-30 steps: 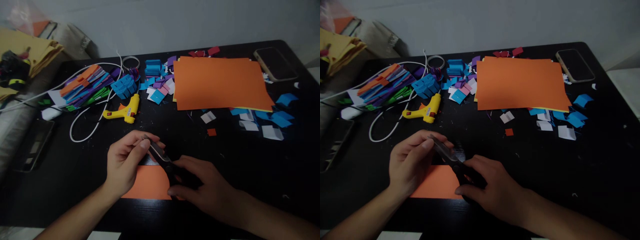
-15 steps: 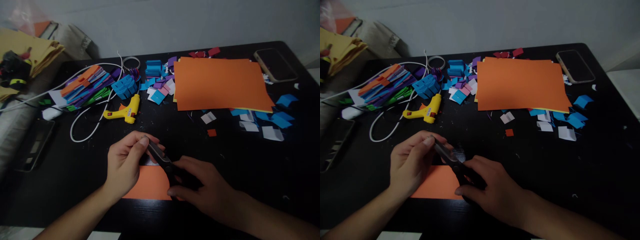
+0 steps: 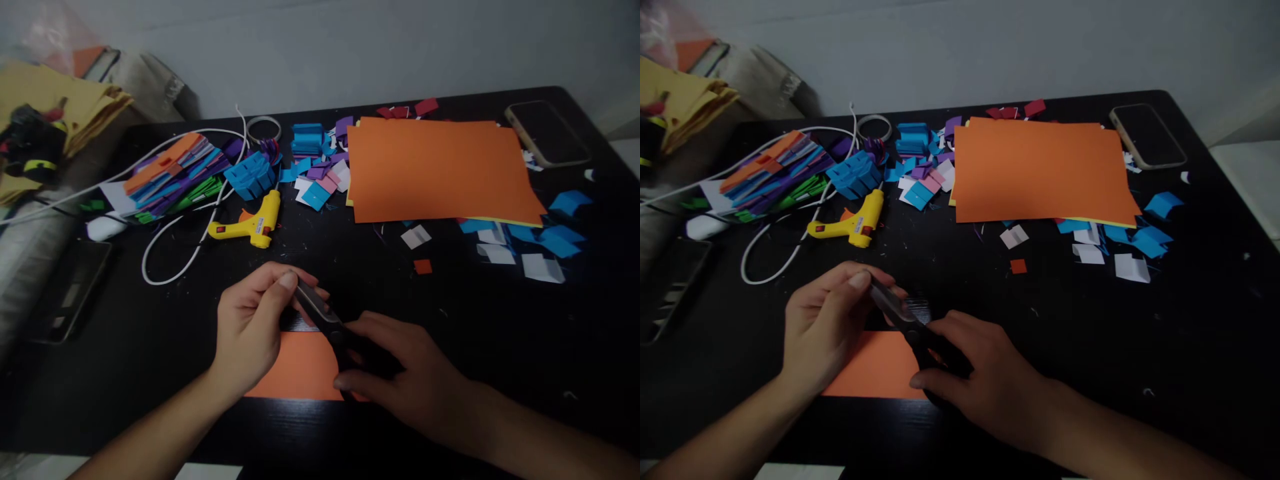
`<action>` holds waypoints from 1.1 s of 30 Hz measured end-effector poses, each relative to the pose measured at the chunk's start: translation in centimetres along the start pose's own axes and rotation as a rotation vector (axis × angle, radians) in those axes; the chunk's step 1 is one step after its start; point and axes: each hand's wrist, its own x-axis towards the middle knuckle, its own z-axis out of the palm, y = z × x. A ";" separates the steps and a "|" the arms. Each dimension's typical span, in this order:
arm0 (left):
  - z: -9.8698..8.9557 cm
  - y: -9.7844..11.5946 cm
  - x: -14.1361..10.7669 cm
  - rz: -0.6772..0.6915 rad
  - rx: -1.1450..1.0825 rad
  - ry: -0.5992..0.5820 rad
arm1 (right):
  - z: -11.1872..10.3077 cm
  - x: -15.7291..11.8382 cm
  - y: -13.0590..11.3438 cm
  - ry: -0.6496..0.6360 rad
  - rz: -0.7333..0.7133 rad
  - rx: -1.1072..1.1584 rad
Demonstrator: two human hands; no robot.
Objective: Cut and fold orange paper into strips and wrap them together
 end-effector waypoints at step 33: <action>-0.3 0.1 -0.1 0.046 0.002 -0.047 | 0.0 0.2 0.1 0.014 -0.016 0.007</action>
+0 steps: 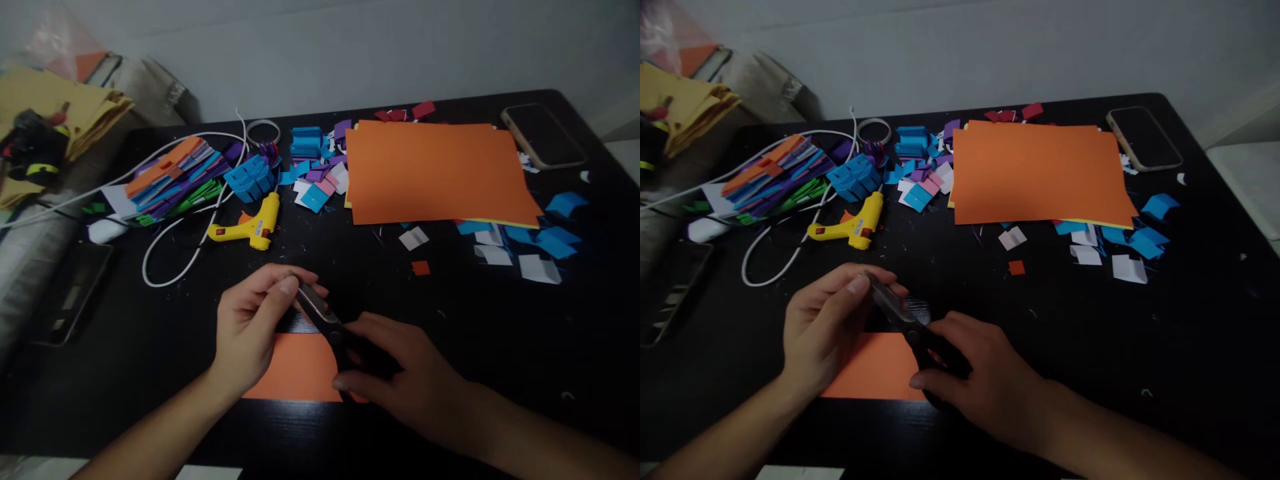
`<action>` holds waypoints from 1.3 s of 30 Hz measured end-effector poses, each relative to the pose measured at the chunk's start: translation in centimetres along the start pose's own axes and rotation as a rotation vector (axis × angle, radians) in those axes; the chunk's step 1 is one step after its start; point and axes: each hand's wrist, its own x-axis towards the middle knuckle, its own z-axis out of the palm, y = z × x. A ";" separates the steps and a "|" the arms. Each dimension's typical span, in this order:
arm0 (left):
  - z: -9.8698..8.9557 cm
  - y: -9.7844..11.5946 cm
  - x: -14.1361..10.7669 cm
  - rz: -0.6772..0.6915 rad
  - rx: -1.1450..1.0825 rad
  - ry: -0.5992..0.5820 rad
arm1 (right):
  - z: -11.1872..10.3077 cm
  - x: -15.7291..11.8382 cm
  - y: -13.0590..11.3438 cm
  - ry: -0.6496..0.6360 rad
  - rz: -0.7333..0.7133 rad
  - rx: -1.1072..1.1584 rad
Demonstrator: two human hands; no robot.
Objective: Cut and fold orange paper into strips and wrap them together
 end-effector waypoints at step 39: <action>-1.1 0.0 2.1 0.161 0.209 0.065 | -0.4 0.9 -0.1 -0.001 0.030 0.078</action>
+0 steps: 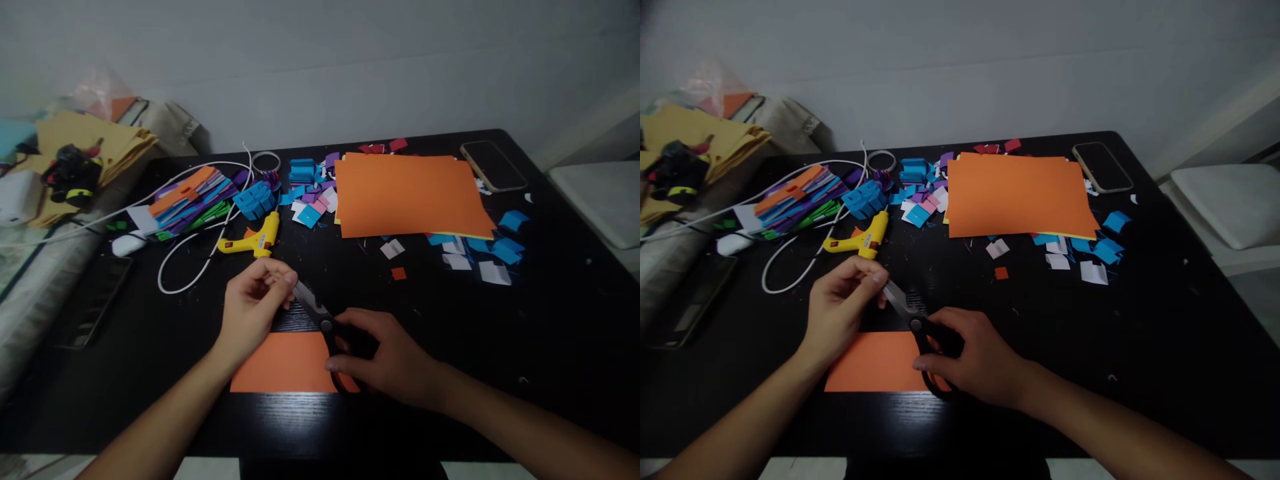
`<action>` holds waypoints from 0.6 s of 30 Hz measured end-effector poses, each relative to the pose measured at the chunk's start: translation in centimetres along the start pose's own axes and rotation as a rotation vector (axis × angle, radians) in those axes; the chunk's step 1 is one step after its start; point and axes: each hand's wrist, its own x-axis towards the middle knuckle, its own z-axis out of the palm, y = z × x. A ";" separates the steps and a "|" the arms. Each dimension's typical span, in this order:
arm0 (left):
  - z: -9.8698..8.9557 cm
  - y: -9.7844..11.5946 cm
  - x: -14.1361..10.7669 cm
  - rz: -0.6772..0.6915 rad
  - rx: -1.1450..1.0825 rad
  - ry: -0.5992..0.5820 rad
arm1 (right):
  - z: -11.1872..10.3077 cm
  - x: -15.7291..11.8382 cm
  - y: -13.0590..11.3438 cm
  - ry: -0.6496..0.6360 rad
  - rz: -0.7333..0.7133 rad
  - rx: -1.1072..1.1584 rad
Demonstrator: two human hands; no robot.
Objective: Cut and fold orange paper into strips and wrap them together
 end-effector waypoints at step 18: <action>-0.4 -0.8 0.0 0.012 -0.031 -0.055 | 0.1 0.0 0.1 -0.005 0.000 0.018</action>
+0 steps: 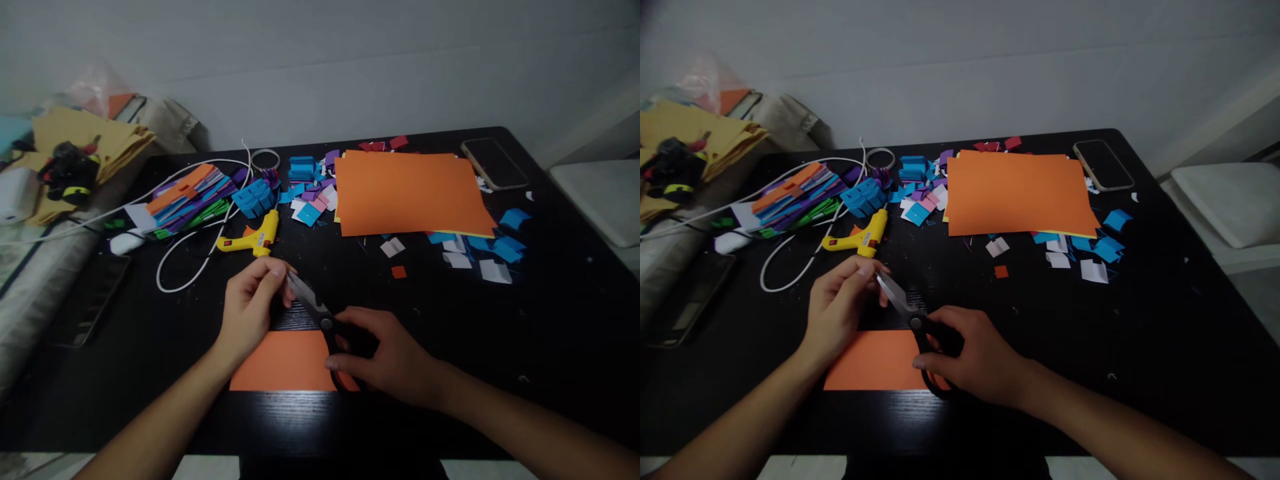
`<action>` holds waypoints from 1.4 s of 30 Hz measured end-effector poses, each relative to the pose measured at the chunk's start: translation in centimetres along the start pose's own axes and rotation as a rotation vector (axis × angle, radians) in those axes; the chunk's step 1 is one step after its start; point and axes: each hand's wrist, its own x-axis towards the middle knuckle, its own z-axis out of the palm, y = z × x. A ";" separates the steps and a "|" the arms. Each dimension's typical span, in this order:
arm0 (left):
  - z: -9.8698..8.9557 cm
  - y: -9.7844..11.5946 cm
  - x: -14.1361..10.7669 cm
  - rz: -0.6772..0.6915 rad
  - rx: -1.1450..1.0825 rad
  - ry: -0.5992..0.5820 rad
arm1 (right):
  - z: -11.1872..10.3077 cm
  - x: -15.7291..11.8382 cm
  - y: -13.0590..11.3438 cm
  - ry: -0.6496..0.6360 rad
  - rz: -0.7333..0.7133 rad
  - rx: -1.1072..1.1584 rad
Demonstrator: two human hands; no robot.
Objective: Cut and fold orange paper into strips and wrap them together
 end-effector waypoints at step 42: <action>0.8 -0.2 -0.8 0.123 0.175 -0.047 | 0.1 -0.4 -0.1 0.034 -0.039 -0.073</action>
